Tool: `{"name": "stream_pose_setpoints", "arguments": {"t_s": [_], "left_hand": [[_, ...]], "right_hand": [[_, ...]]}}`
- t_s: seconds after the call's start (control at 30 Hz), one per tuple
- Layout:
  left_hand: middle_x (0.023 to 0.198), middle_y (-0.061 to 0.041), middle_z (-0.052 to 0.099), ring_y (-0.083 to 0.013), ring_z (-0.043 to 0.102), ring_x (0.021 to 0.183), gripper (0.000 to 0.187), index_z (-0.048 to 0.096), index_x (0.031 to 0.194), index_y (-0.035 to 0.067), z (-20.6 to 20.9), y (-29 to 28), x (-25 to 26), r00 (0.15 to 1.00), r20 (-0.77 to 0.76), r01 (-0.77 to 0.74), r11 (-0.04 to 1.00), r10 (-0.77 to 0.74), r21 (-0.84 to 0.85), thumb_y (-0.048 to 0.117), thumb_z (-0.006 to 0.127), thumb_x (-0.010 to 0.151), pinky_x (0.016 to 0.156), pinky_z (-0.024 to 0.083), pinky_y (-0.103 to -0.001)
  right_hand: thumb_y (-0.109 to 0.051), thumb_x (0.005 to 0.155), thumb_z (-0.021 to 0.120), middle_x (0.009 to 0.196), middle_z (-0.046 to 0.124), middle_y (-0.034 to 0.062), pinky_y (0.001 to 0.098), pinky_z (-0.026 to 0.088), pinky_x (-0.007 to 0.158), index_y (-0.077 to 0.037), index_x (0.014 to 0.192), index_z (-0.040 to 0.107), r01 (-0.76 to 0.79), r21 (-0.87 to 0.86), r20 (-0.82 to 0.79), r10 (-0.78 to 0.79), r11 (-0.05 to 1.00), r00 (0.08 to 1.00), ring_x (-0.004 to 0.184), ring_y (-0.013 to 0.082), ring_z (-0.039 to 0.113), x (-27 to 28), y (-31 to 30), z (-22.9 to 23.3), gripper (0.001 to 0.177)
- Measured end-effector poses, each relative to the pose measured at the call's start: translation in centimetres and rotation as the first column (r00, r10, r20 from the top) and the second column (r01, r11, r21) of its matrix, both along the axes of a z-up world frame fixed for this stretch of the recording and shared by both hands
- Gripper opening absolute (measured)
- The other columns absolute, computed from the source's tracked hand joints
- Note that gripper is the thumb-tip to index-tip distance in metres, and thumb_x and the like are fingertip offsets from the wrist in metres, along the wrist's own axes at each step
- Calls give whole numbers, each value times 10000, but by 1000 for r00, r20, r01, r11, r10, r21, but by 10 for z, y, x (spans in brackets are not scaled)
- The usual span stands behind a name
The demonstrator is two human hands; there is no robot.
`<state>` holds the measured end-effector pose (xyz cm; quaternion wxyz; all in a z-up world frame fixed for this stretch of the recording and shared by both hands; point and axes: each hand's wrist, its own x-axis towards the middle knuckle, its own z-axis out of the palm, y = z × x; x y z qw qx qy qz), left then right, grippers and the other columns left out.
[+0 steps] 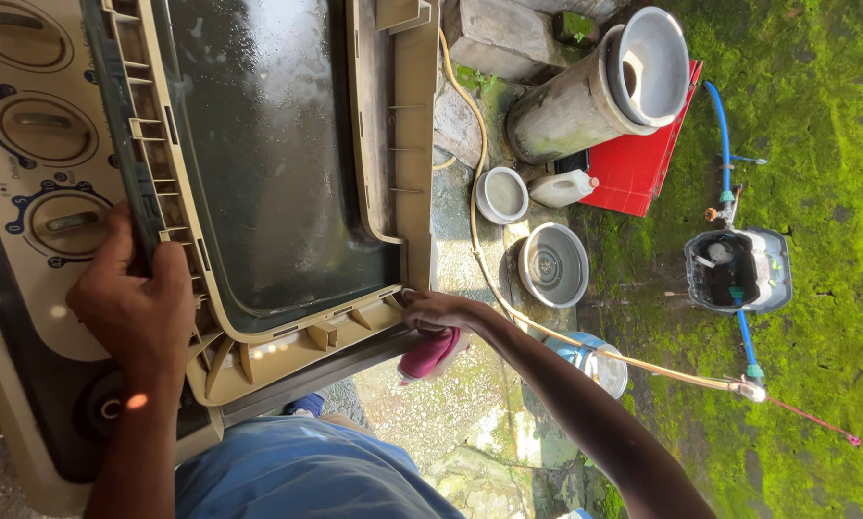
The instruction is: The person wipes the inside and edges of a washing machine tub using a pink and white cloth, occasionally pouring water from a small metal cup onto the surfaces.
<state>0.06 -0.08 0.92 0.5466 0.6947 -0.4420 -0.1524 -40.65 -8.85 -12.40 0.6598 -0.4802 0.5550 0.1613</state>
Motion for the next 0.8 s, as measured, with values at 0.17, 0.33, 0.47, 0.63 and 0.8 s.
{"name": "stream_pose_setpoints", "arguments": {"t_s": [0.17, 0.33, 0.47, 0.63, 0.8], "left_hand": [[754, -13, 676, -56, 602, 604, 221, 720, 1245, 20, -3, -1, 2, 1000, 17, 4, 999, -4, 33, 0, 607, 1057, 591, 423, -260], [738, -18, 669, -64, 586, 594, 208, 739, 1248, 24, -7, -1, 2, 999, 39, -2, 999, 1, 41, -8, 623, 1078, 585, 396, -264], [816, -5, 699, -42, 632, 667, 252, 716, 1276, 20, -4, 0, 1, 1000, -15, 19, 1000, -19, 1, -25, 587, 1065, 594, 432, -236], [742, -75, 646, -109, 609, 621, 350, 711, 1355, 15, 2, 0, -4, 999, 36, -13, 1000, 13, 22, 2, 601, 1022, 648, 456, -286], [786, -78, 682, -122, 631, 649, 450, 680, 1421, 42, 5, -3, -4, 1000, -5, -20, 999, 20, 30, 9, 587, 982, 632, 468, -282]], "right_hand": [[-59, 930, 586, 668, 443, -5, 256, 329, 372, -110, 1060, 479, 202, -71, 50, -199, 977, 979, 454, 98, 398, -12, 25, -7, 176], [-167, 943, 649, 751, 630, 43, 320, 476, 481, -115, 1112, 561, -519, -420, -297, 428, 744, 854, 585, 151, 600, -2, 15, -10, 198], [-260, 924, 627, 787, 692, 116, 354, 544, 444, -106, 1235, 541, -821, -350, -597, 568, 451, 567, 583, 216, 684, 15, 21, 11, 358], [-355, 906, 669, 794, 698, 130, 392, 555, 458, -70, 1159, 589, -873, -201, -686, 572, 445, 450, 605, 221, 659, 45, 22, 18, 390], [-323, 924, 644, 791, 690, 153, 455, 563, 473, -72, 1181, 589, -897, -199, -735, 546, 395, 403, 623, 260, 700, 50, 27, 22, 364]]}}
